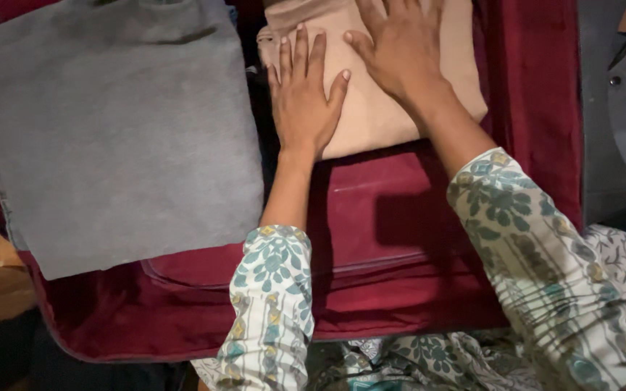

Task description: The person places folded denim pants and shirts into a red suitcase and secures them using the internal buckled straps.

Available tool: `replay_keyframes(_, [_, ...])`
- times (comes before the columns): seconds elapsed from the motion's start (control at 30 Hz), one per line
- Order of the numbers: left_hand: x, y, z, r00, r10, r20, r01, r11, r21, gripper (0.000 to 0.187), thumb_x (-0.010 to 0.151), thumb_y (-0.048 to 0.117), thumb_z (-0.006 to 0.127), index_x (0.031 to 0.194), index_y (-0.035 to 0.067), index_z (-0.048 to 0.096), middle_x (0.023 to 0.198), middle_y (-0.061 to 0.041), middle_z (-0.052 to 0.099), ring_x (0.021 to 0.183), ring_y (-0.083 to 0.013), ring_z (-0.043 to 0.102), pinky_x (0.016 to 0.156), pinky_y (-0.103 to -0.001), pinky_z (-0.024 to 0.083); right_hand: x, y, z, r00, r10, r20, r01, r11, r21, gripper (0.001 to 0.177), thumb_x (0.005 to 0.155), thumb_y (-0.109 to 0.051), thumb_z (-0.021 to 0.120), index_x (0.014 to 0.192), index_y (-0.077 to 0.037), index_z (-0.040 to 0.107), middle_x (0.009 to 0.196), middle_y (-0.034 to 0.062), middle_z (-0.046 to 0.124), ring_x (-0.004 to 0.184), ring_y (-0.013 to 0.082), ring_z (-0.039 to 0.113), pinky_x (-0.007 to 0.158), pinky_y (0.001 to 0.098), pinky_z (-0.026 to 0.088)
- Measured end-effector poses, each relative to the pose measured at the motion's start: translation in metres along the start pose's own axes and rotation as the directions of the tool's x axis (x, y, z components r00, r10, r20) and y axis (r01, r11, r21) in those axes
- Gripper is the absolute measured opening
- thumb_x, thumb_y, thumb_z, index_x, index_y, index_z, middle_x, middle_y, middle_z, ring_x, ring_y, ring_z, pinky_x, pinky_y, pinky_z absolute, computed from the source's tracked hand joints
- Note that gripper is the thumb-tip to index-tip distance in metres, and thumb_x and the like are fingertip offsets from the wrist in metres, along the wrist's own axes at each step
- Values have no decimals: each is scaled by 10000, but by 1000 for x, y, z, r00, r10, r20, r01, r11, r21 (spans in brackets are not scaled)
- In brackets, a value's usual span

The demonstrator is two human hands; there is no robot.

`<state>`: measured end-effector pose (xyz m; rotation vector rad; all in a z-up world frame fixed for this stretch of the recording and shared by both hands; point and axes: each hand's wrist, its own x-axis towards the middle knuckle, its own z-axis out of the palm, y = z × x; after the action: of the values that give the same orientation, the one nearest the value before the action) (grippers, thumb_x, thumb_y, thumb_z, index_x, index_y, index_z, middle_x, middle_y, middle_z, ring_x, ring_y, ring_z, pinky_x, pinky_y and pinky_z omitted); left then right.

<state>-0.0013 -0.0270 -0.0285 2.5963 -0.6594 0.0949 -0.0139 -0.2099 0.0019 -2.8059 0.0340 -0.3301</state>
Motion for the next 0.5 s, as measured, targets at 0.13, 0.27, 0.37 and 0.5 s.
replay_keyframes(0.13, [0,1,-2,999,-26,28,27,999,-38,680,1021,515,578,1593,196,398,1691,-73,272,1572,-317,229,1270,-582,183,-4,-6,-4,984,112,135,-111,994,-21,648,1052,-557,498,1595,-210,429,1609,121,382,1481,373,259,1043,865,99])
replay_keyframes(0.27, [-2,7,-7,988,-97,117,90,994,70,681,1014,539,584,1598,259,374,1694,-32,238,1569,-305,220,1202,-670,209,-5,-10,-5,968,174,180,-166,984,-61,661,1036,-590,496,1591,-239,426,1659,100,330,1553,343,190,1070,868,98])
replay_keyframes(0.37, [-7,2,-6,995,-92,-28,89,991,-96,686,956,581,638,1551,333,404,1699,-110,156,1540,-475,131,1177,-564,369,-6,-9,-6,959,190,210,-185,982,-40,707,1016,-634,504,1602,-252,403,1672,99,316,1556,365,145,1092,859,89])
replay_keyframes(0.5, [-9,-1,-1,993,-113,32,116,988,-104,725,963,622,610,1584,356,347,1713,-83,132,1563,-447,158,1142,-529,433,-8,-6,-15,952,166,257,-170,985,-8,826,933,-713,530,1599,-255,359,1665,116,257,1543,381,95,1077,846,72])
